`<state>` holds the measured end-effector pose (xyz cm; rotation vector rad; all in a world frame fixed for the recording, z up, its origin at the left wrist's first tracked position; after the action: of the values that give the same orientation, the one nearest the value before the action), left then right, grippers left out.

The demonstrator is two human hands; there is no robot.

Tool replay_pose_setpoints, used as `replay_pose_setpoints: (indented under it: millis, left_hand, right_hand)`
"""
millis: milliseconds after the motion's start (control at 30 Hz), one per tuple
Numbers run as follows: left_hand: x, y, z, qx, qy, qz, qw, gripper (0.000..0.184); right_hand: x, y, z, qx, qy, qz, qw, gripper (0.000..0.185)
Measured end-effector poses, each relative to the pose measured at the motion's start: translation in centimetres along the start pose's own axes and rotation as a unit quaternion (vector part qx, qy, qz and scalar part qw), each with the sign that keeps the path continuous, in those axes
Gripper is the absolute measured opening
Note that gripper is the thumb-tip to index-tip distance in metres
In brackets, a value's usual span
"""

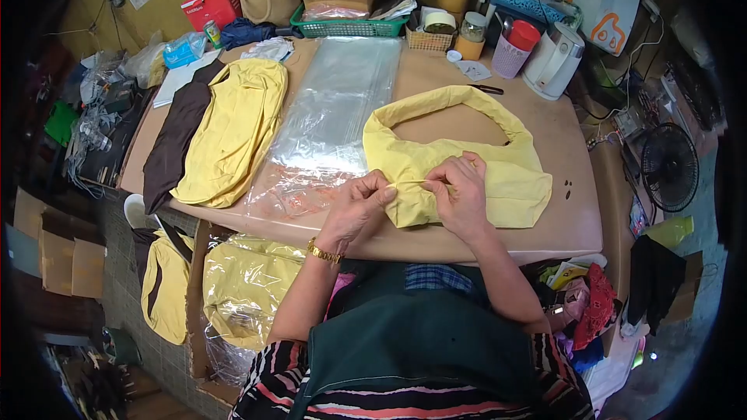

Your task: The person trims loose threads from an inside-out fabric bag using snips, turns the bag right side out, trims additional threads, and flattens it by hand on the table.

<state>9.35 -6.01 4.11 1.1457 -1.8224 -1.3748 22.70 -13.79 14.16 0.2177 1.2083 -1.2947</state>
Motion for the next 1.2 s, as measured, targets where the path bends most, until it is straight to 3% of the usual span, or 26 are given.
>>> replay_pose_setpoints:
  millis: [133,200,267,433,467,533,567,633,667,733,800,833,900,1033,1100,1133,1200]
  left_hand:
    - [0.2,-0.3,0.7,0.022,0.07,-0.003,0.997,0.022]
    - [0.4,2.0,0.8,-0.138,0.104,-0.122,0.977,0.019]
    - [1.0,4.3,-0.3,-0.158,0.088,-0.167,0.969,0.015]
    - [2.2,6.1,-1.9,-0.218,0.075,-0.269,0.935,0.01]
    - [2.5,6.2,-2.1,-0.241,0.092,-0.291,0.921,0.012]
    - [3.2,6.0,-2.3,-0.263,0.108,-0.313,0.906,0.014]
    - [3.7,6.1,-2.5,-0.286,0.117,-0.338,0.889,0.016]
    - [4.1,6.6,-2.8,-0.309,0.125,-0.364,0.87,0.019]
    - [4.1,7.7,-3.3,-0.306,0.124,-0.359,0.873,0.019]
    - [4.0,8.2,-3.6,-0.303,0.124,-0.353,0.876,0.019]
    - [2.4,6.1,-2.4,-0.186,0.119,-0.22,0.95,0.015]
    - [2.1,6.1,-2.3,-0.187,0.12,-0.22,0.95,0.015]
    - [1.9,7.0,-3.3,-0.305,0.103,-0.301,0.898,0.013]
    - [1.1,5.6,-2.5,-0.274,0.107,-0.293,0.91,0.015]
    - [-0.2,1.4,-1.1,-0.05,0.09,-0.078,0.992,0.019]
    - [-0.4,1.2,-0.8,-0.049,0.089,-0.078,0.992,0.019]
    - [-0.4,-0.9,-1.6,0.02,0.01,0.064,0.998,0.018]
  right_hand:
    - [0.5,-0.2,0.7,0.042,0.027,0.028,0.998,0.012]
    - [1.0,-0.1,1.0,0.051,0.03,0.03,0.998,0.012]
    - [0.6,-0.5,1.4,0.062,0.034,0.031,0.997,0.013]
    - [-0.3,-0.5,0.1,0.086,-0.152,-0.028,0.984,0.008]
    - [-0.6,-0.4,0.2,0.087,-0.15,-0.029,0.984,0.008]
    - [0.5,0.0,-1.6,0.085,-0.275,-0.041,0.957,0.009]
    - [0.7,-0.1,-1.6,0.085,-0.274,-0.04,0.957,0.009]
    - [-0.4,-0.8,-0.2,0.084,-0.156,-0.015,0.984,0.007]
    - [-0.3,-1.0,-0.5,0.084,-0.156,-0.015,0.984,0.007]
    - [-1.2,-2.7,1.7,0.13,-0.004,0.058,0.99,0.006]
    - [-0.8,-3.0,1.5,0.108,0.001,0.062,0.992,0.006]
    - [-0.6,-3.1,1.5,0.085,0.007,0.065,0.994,0.007]
    - [-0.2,-3.0,1.3,0.065,0.014,0.057,0.996,0.007]
    - [-0.2,-2.5,1.7,0.055,0.016,0.058,0.997,0.008]
    - [0.2,-1.8,1.4,0.032,0.017,0.04,0.999,0.008]
    - [0.2,-1.4,1.2,0.006,0.016,0.025,1.0,0.008]
    - [0.1,-1.3,1.2,-0.004,0.02,0.016,1.0,0.006]
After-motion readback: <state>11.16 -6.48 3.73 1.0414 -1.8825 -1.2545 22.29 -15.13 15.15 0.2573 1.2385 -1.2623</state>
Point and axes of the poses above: each hand's wrist, its own x-axis away from the middle knuckle, its own z-axis out of the back of the hand, y = z × x, the point moved 10 cm from there along -x, towards the middle knuckle, and after that the axes turned 14 degrees about y, right-handed, at the moved point
